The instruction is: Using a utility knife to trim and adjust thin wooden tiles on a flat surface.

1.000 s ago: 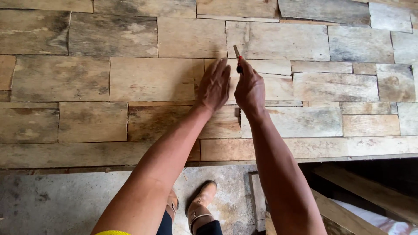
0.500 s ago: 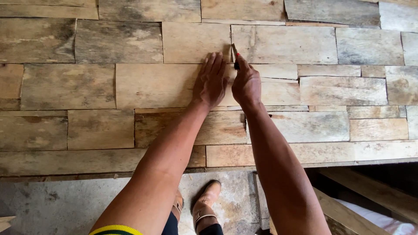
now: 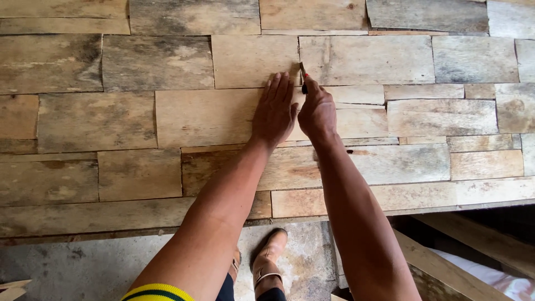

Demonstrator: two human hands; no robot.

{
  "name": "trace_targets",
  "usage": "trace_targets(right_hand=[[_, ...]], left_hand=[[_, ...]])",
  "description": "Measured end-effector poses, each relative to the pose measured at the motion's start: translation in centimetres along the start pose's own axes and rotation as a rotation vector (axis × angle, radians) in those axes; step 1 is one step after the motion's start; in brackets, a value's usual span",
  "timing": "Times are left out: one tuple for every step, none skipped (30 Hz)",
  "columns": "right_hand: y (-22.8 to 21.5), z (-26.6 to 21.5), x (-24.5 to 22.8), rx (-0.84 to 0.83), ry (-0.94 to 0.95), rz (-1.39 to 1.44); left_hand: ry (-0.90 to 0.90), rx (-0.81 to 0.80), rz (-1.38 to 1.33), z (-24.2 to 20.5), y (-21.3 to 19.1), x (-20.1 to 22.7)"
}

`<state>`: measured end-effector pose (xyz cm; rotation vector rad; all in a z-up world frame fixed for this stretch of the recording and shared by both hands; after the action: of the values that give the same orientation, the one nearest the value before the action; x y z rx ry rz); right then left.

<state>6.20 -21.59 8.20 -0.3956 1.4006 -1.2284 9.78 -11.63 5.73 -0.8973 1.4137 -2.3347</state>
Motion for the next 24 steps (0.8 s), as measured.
trace_targets(right_hand=[[0.2, -0.3, 0.4, 0.0, 0.003, 0.0], [0.6, -0.5, 0.7, -0.009, 0.016, 0.004], [0.9, -0.7, 1.1, -0.019, 0.029, 0.007], [0.6, -1.8, 0.7, -0.022, 0.029, 0.01], [-1.0, -2.9, -0.4, 0.117, -0.047, 0.086], [-2.6, -4.2, -1.5, 0.253, -0.129, 0.165], [-3.2, -5.6, -2.7, 0.246, -0.133, 0.169], [-3.6, -6.6, -2.5, 0.236, 0.034, 0.22], [-4.0, -7.9, -2.3, 0.22, 0.2, 0.27], [-3.4, -9.4, -2.4, 0.215, 0.19, 0.275], [-3.2, -11.2, -2.1, 0.255, 0.22, 0.311], [-3.2, -12.9, -1.7, 0.301, 0.255, 0.345], [-2.8, -13.8, -2.3, 0.302, 0.248, 0.348], [-2.5, -15.0, -2.3, 0.329, 0.292, 0.408], [-2.2, -16.3, -2.3, 0.356, 0.336, 0.468], [-1.5, -17.4, -2.4, 0.352, 0.334, 0.47], [-0.9, -18.7, -2.0, 0.38, 0.377, 0.528], [-0.1, -19.7, -1.5, 0.411, 0.416, 0.587], [0.5, -19.4, -1.3, 0.41, 0.411, 0.589], [0.8, -19.6, -1.3, 0.437, 0.382, 0.6], [1.1, -19.8, -1.2, 0.464, 0.353, 0.61], [1.0, -19.8, -1.4, 0.459, 0.356, 0.609], [0.7, -19.7, -1.7, 0.467, 0.336, 0.615], [0.4, -19.6, -2.0, 0.474, 0.315, 0.624]], left_hand=[[0.002, -0.003, -0.001, 0.0, 0.0, 0.1], [0.002, -0.003, 0.009, 0.1, -0.1, 0.0], [0.002, -0.003, 0.019, 0.1, -0.2, -0.1], [-0.001, -0.005, 0.02, 0.1, 0.0, -0.1], [-0.001, 0.003, 0.004, 0.0, 0.0, -0.2], [-0.005, 0.013, -0.012, -0.1, -0.1, -0.3], [-0.013, 0.013, -0.01, -0.3, 0.1, -0.4], [-0.012, 0.029, -0.02, -0.3, 0.0, -0.5], [-0.01, 0.044, -0.03, -0.2, -0.2, -0.6], [-0.018, 0.05, -0.023, -0.3, -0.2, -0.7], [-0.023, 0.048, -0.018, -0.3, -0.1, -0.8], [-0.021, 0.046, -0.016, 0.0, 0.0, -0.7], [-0.022, 0.051, -0.012, 0.1, 0.4, -1.2], [-0.025, 0.077, -0.067, 0.1, 0.8, -1.6], [-0.027, 0.104, -0.123, 0.1, 1.2, -2.0], [-0.031, 0.104, -0.12, -0.1, 1.0, -2.2], [-0.027, 0.158, -0.209, -0.3, 0.3, -2.5], [-0.019, 0.216, -0.296, -0.3, -0.3, -2.9], [-0.02, 0.221, -0.293, 0.1, -0.6, -3.8], [-0.048, 0.263, -0.313, -0.1, -1.0, -4.7], [-0.075, 0.306, -0.333, -0.2, -1.4, -5.6], [-0.079, 0.303, -0.334, -0.2, -1.0, -7.8], [-0.147, 0.393, -0.224, -0.5, -1.4, -10.4], [-0.214, 0.482, -0.109, -0.9, -1.8, -12.9]])
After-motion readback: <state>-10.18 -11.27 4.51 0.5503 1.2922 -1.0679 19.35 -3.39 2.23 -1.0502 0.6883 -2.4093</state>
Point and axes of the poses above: each hand's wrist, its own z-axis towards the middle knuckle, its own y-axis out of the palm, x = y × z, the point moved 9 cm from there along z, towards the middle knuckle
